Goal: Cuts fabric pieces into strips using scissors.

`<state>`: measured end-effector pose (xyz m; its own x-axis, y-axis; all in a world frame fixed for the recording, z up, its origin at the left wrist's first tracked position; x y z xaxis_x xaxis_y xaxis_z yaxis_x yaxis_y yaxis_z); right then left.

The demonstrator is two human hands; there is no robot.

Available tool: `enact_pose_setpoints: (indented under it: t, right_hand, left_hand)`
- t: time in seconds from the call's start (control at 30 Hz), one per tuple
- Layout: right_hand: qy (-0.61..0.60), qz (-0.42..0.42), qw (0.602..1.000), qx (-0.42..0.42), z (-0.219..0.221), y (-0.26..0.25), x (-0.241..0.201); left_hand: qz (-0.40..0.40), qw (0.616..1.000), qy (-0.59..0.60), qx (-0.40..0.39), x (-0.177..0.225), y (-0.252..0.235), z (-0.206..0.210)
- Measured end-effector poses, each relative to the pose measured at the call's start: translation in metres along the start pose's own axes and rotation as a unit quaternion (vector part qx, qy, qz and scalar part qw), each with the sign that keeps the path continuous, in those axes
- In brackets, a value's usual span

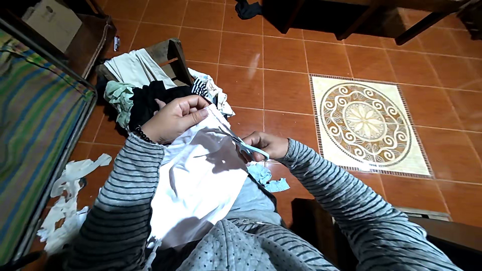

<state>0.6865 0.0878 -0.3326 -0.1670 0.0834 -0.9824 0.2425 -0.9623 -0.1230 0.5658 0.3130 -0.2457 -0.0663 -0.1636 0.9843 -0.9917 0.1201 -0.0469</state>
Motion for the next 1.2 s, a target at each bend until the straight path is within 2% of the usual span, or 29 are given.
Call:
enact_pose_setpoints:
  t: [0.23,0.33,0.67,0.93,1.2]
  right_hand:
    - [0.003,-0.019,0.999,0.05,0.008,-0.004,-0.002]
    - [0.016,-0.023,0.997,0.072,0.011,-0.004,-0.001]
    - [-0.014,-0.039,0.996,0.075,0.013,0.001,0.006]
    - [0.011,-0.029,0.997,0.077,0.016,0.0,0.002]
    - [0.027,-0.013,0.997,0.069,0.015,-0.002,0.001]
  left_hand:
    - [-0.038,0.999,0.001,0.038,0.003,0.0,0.011]
    - [-0.031,0.997,-0.029,0.067,0.0,0.0,0.017]
    - [-0.028,0.995,-0.048,0.085,-0.002,0.003,0.016]
    - [-0.033,0.999,0.025,0.034,-0.002,0.002,0.024]
    - [-0.091,0.994,0.007,0.054,0.002,0.002,0.024]
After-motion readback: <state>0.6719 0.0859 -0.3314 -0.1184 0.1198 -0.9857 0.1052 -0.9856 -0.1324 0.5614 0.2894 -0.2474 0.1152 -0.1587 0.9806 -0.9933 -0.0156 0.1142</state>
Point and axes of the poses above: each hand's wrist, its own y-axis away from the middle knuckle, its own z-axis out of the palm, x = y × z, the point moved 3 cm from there along -y, towards the middle knuckle, and after that the axes turned 4 degrees about -x, right-handed, at the moved point
